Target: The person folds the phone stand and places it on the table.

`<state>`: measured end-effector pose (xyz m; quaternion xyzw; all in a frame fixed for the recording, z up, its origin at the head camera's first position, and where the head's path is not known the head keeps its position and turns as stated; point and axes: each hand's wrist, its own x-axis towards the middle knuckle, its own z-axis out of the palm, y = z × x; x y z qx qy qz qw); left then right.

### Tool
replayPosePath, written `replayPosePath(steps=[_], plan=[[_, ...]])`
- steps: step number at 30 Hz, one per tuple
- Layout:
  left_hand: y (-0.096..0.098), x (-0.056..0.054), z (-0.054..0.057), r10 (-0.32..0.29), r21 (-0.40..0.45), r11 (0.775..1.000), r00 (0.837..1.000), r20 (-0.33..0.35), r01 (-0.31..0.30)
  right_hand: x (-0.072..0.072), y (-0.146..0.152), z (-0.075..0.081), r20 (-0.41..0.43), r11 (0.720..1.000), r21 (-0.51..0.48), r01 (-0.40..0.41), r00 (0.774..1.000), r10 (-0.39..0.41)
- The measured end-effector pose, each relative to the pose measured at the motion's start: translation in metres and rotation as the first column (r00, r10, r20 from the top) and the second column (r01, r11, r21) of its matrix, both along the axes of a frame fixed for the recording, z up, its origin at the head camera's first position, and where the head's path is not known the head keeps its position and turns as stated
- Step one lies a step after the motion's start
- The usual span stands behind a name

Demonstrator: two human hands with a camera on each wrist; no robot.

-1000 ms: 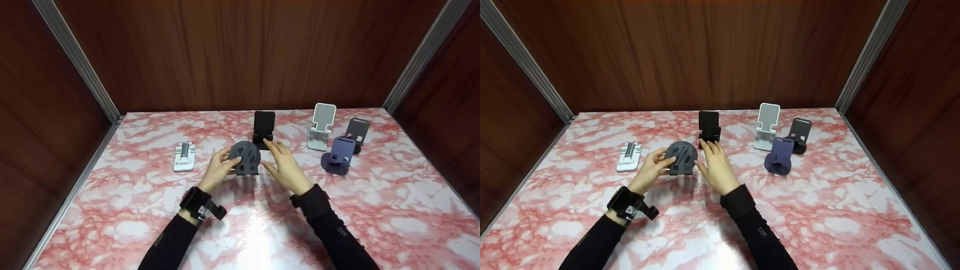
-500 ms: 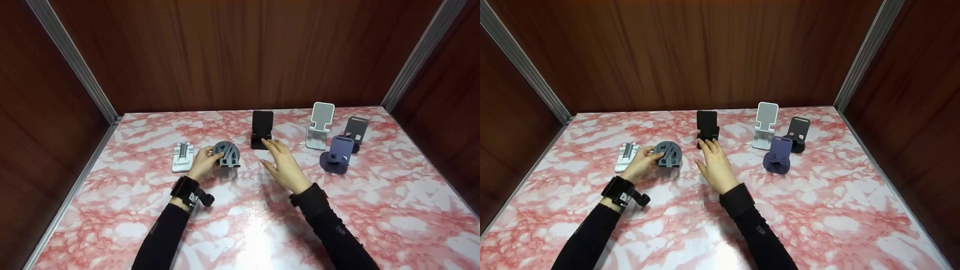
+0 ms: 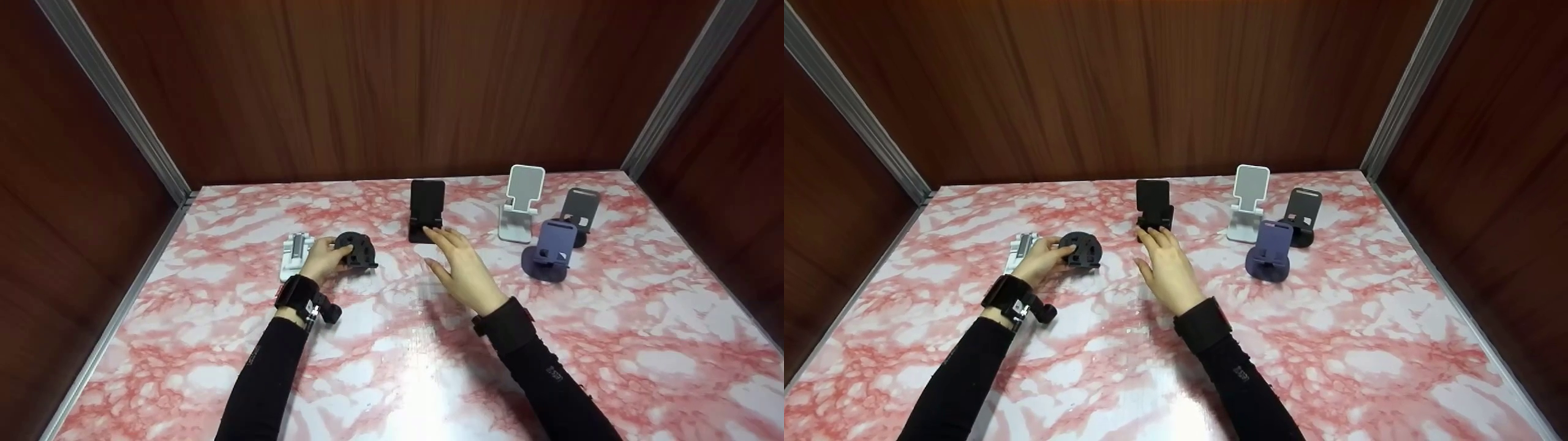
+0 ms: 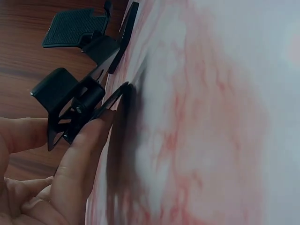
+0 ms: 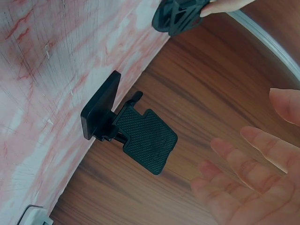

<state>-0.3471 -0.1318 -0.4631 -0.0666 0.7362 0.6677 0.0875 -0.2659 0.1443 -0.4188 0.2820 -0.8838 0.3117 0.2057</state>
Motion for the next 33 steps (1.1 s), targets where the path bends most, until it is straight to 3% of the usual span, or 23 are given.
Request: replayPosePath(steps=[3, 6, 10, 13, 23, 33], plan=[[-0.001, -0.001, -0.001, 0.000, -0.028, 1.000, 1.000, -0.002, 0.000, 0.000, 0.000, -0.001, -0.011, 1.000, 0.001, -0.004, 1.000, 0.004], [-0.003, 0.000, -0.002, -0.006, -0.201, 0.980, 0.998, -0.058, -0.006, 0.000, 0.000, -0.001, -0.024, 1.000, 0.011, -0.003, 1.000, 0.004], [-0.006, 0.001, 0.000, -0.033, -0.460, 0.887, 0.990, -0.139, -0.035, 0.000, 0.000, -0.002, -0.030, 1.000, 0.014, -0.001, 1.000, 0.002], [-0.008, 0.001, 0.002, -0.063, -0.548, 0.835, 0.985, -0.161, -0.036, 0.000, 0.002, -0.001, -0.030, 1.000, 0.005, -0.001, 1.000, 0.001], [-0.011, 0.001, 0.006, -0.114, -0.697, 0.717, 0.980, -0.162, -0.032, -0.001, 0.004, 0.000, -0.026, 1.000, 0.018, 0.007, 1.000, -0.006], [-0.011, 0.003, 0.007, -0.131, -0.786, 0.615, 0.973, -0.191, -0.072, -0.002, 0.005, 0.000, -0.054, 1.000, 0.029, 0.002, 0.999, 0.000]])
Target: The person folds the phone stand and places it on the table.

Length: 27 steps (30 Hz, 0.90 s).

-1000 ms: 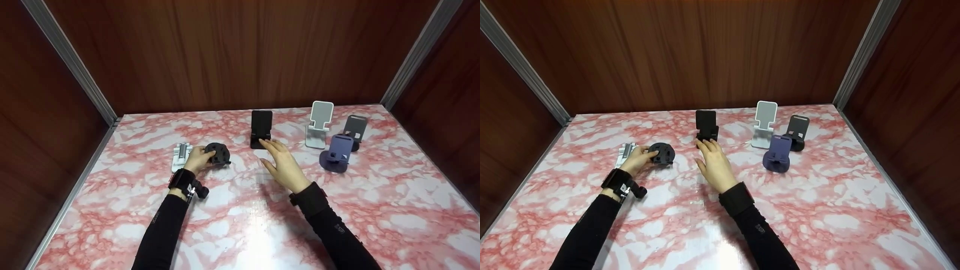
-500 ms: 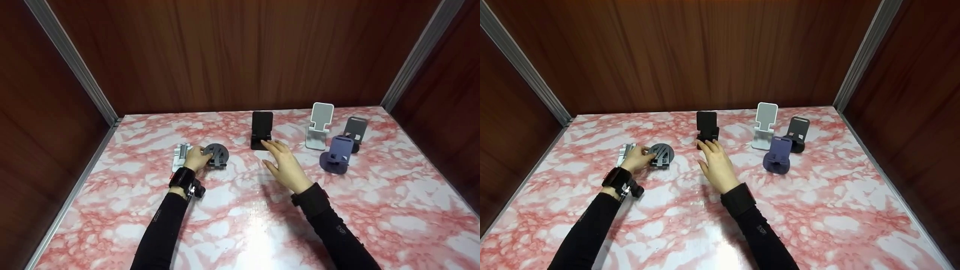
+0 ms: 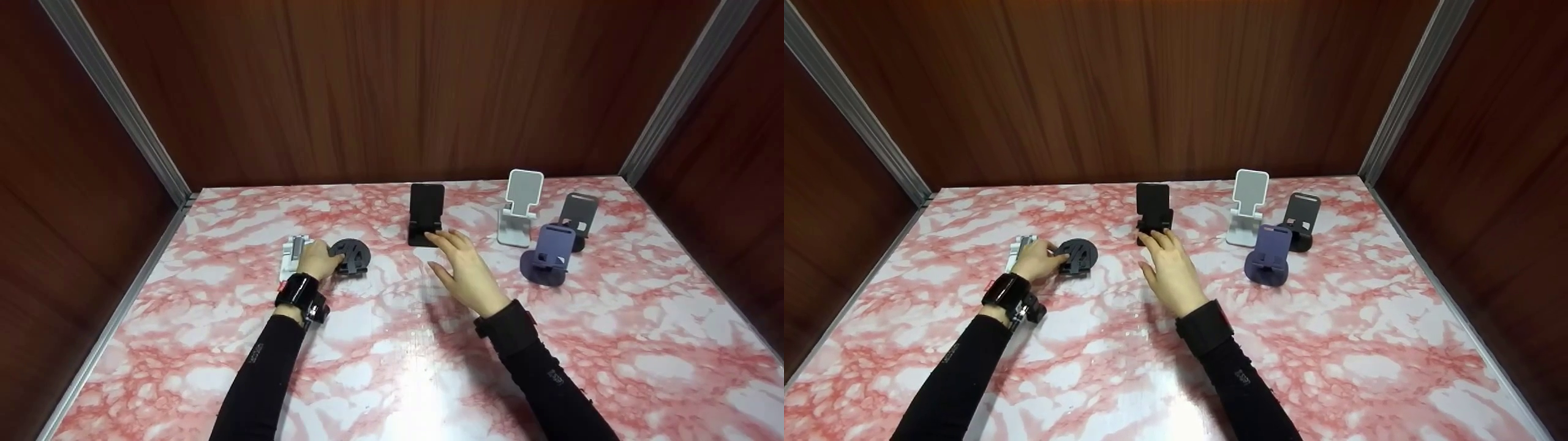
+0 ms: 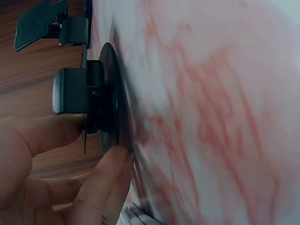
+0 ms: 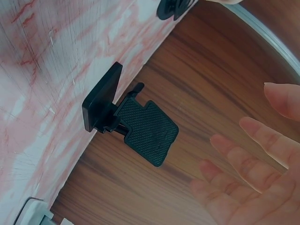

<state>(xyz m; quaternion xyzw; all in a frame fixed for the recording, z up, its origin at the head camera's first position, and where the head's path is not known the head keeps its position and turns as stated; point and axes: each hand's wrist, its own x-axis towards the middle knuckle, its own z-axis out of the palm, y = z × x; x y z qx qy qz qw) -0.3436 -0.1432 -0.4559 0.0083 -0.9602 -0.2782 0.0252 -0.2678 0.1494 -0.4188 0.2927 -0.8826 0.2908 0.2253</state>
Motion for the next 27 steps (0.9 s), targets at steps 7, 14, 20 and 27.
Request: replayPosePath(steps=[7, 14, 20, 27], plan=[[0.007, -0.001, -0.001, -0.001, -0.136, 0.991, 0.995, -0.101, -0.013, 0.001, 0.001, -0.001, 0.011, 1.000, 0.003, -0.004, 1.000, 0.004], [0.010, -0.002, 0.001, -0.004, -0.175, 0.984, 0.997, -0.080, -0.010, 0.001, 0.001, -0.003, 0.031, 0.999, 0.032, 0.002, 1.000, -0.003], [0.009, 0.002, 0.006, 0.017, -0.207, 0.978, 0.998, -0.062, -0.029, 0.000, 0.002, -0.004, 0.047, 0.999, 0.052, -0.004, 0.999, 0.002], [0.024, 0.015, 0.025, 0.025, -0.367, 0.929, 0.997, -0.073, -0.050, 0.000, 0.003, -0.004, 0.068, 0.997, 0.076, 0.006, 0.998, -0.011]])
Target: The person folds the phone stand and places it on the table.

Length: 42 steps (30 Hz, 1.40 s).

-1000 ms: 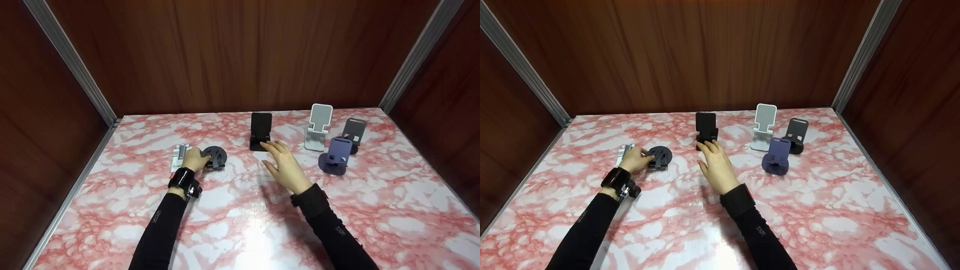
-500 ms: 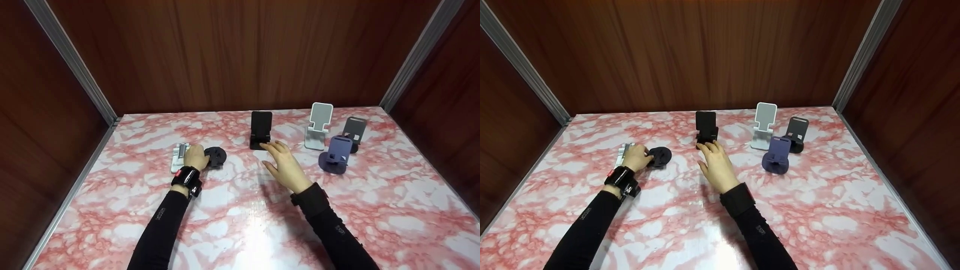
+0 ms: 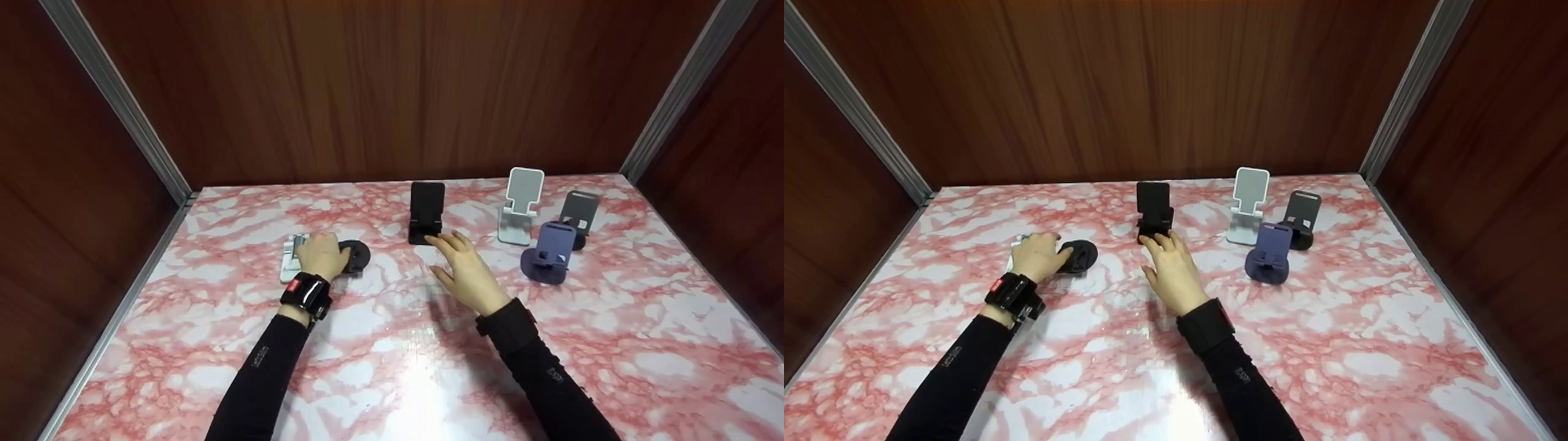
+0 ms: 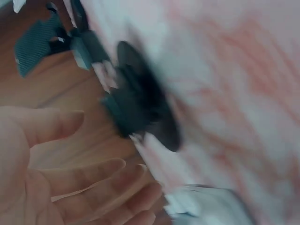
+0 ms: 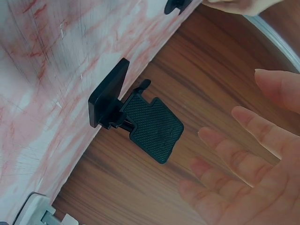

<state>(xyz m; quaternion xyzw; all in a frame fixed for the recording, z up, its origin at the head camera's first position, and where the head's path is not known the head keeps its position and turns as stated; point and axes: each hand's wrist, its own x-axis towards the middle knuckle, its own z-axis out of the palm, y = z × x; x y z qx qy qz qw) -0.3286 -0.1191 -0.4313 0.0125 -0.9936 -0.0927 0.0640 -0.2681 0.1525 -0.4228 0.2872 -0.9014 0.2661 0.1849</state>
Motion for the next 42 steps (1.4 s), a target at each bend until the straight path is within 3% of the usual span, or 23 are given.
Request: replayPosePath(steps=[11, 16, 22, 27, 34, 37, 42], plan=[[0.036, 0.024, 0.007, -0.155, -0.097, 0.984, 0.986, -0.065, 0.148, -0.001, 0.000, -0.002, 0.034, 0.997, 0.077, 0.032, 0.999, -0.034], [0.047, 0.035, 0.007, -0.223, -0.138, 0.968, 0.969, -0.106, 0.208, 0.000, 0.000, -0.003, 0.109, 0.990, 0.140, 0.032, 0.993, -0.047], [0.056, 0.050, -0.001, -0.298, -0.127, 0.951, 0.946, -0.126, 0.282, -0.001, 0.001, -0.009, 0.166, 0.976, 0.213, 0.042, 0.983, -0.079], [0.061, 0.059, -0.006, -0.332, -0.114, 0.941, 0.931, -0.149, 0.318, -0.003, 0.004, -0.015, 0.159, 0.971, 0.229, 0.069, 0.981, -0.107], [0.071, 0.064, -0.009, -0.348, -0.125, 0.935, 0.928, -0.134, 0.333, -0.007, 0.011, -0.019, 0.158, 0.965, 0.230, 0.127, 0.973, -0.166], [0.074, 0.068, -0.010, -0.375, -0.133, 0.924, 0.918, -0.131, 0.358, -0.008, 0.016, -0.018, 0.175, 0.962, 0.228, 0.152, 0.965, -0.194], [0.077, 0.073, -0.014, -0.403, -0.107, 0.915, 0.896, -0.186, 0.390, -0.011, 0.027, -0.015, 0.190, 0.951, 0.244, 0.190, 0.952, -0.239]])
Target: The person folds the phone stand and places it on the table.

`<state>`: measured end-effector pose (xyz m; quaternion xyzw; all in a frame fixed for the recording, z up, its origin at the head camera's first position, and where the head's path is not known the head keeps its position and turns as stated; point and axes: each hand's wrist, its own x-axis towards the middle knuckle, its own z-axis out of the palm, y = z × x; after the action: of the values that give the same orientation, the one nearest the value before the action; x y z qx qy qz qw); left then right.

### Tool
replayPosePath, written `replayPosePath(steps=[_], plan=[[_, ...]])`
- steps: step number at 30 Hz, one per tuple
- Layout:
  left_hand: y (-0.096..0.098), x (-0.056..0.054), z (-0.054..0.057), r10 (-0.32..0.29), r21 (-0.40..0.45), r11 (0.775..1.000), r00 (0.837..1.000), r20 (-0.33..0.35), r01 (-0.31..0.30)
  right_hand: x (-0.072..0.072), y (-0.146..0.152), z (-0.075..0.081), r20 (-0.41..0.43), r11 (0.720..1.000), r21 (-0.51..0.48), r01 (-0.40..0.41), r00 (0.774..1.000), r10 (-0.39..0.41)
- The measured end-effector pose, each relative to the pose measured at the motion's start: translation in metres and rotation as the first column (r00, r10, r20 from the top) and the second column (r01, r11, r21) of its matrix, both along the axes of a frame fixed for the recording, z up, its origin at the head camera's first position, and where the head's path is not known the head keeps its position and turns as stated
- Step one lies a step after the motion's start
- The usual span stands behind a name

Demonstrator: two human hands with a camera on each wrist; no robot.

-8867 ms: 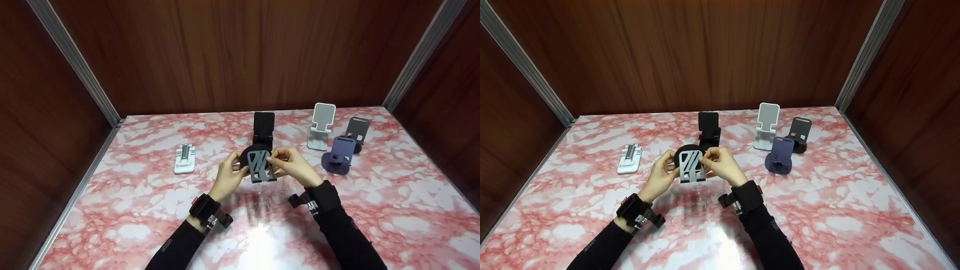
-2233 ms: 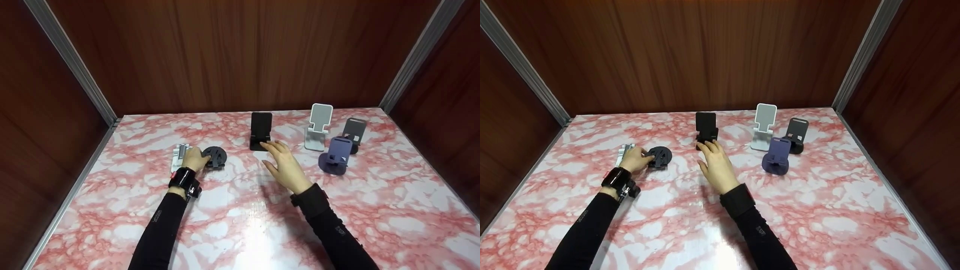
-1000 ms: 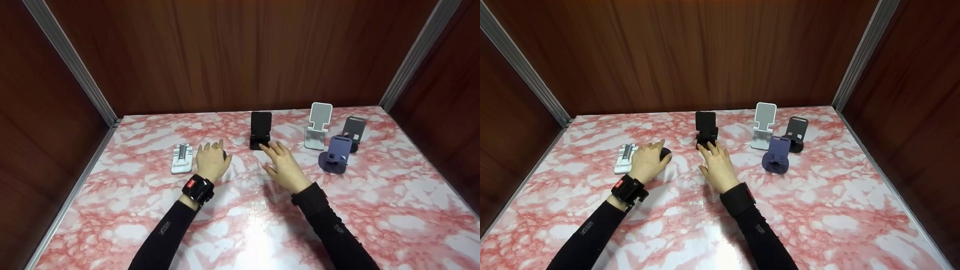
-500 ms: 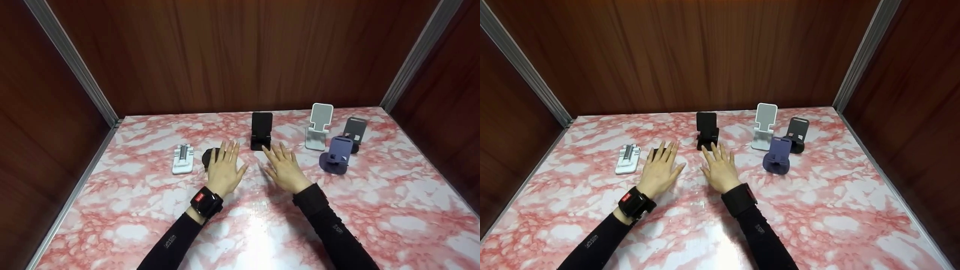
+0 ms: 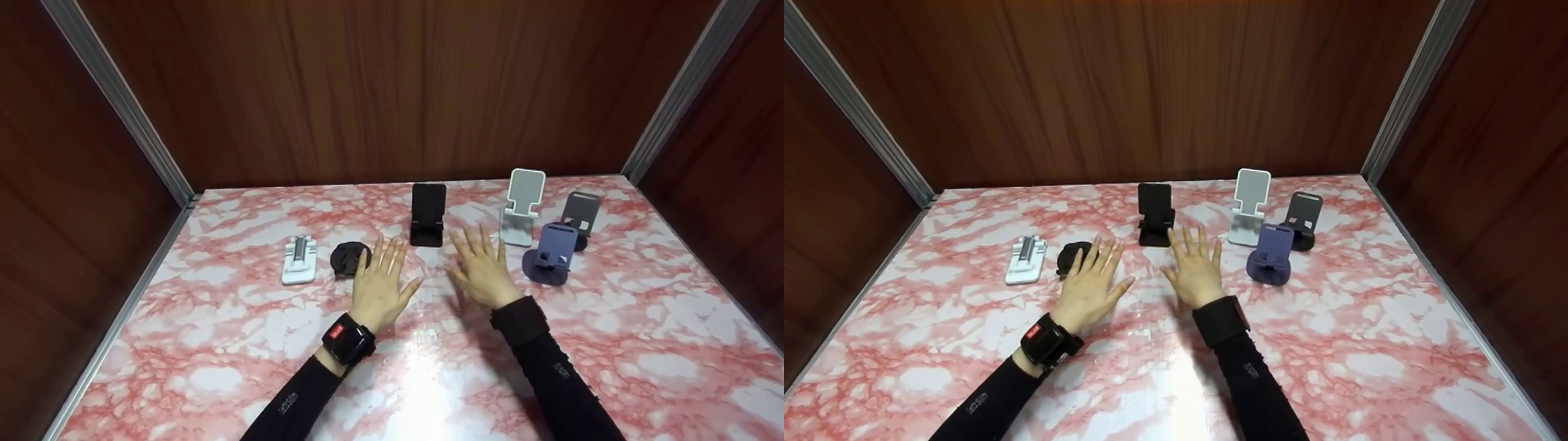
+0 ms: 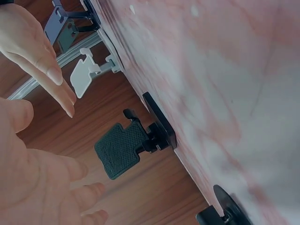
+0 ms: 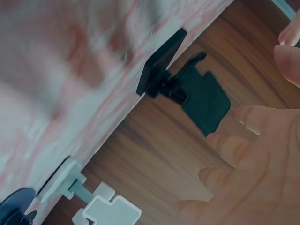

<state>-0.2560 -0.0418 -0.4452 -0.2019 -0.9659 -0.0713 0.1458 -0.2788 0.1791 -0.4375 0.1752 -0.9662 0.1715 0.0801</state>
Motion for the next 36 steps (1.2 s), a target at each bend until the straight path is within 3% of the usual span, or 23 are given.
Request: replayPosePath(steps=[9, 17, 22, 28, 32, 36], plan=[[0.003, 0.006, -0.006, -0.039, 0.096, 0.995, 0.999, -0.022, 0.041, -0.002, 0.030, 0.012, 0.054, 0.996, 0.026, 0.083, 0.995, -0.084], [0.004, 0.002, -0.008, -0.035, 0.077, 0.996, 0.999, 0.006, 0.035, -0.004, 0.068, 0.025, 0.085, 0.971, -0.016, 0.237, 0.968, -0.234], [0.002, 0.000, -0.010, -0.028, 0.071, 0.997, 0.999, 0.029, 0.026, -0.003, 0.087, 0.028, 0.051, 0.957, -0.082, 0.278, 0.960, -0.274], [0.003, 0.000, -0.009, -0.035, 0.057, 0.998, 0.999, 0.018, 0.034, -0.004, 0.103, 0.030, 0.090, 0.935, -0.139, 0.328, 0.944, -0.318], [0.002, -0.001, -0.009, -0.030, 0.041, 0.999, 0.999, 0.035, 0.029, -0.006, 0.115, 0.028, 0.069, 0.932, -0.187, 0.311, 0.950, -0.303], [0.001, -0.002, -0.008, -0.023, 0.041, 0.999, 0.998, 0.056, 0.020, -0.009, 0.129, 0.023, -0.002, 0.916, -0.313, 0.252, 0.964, -0.266]])
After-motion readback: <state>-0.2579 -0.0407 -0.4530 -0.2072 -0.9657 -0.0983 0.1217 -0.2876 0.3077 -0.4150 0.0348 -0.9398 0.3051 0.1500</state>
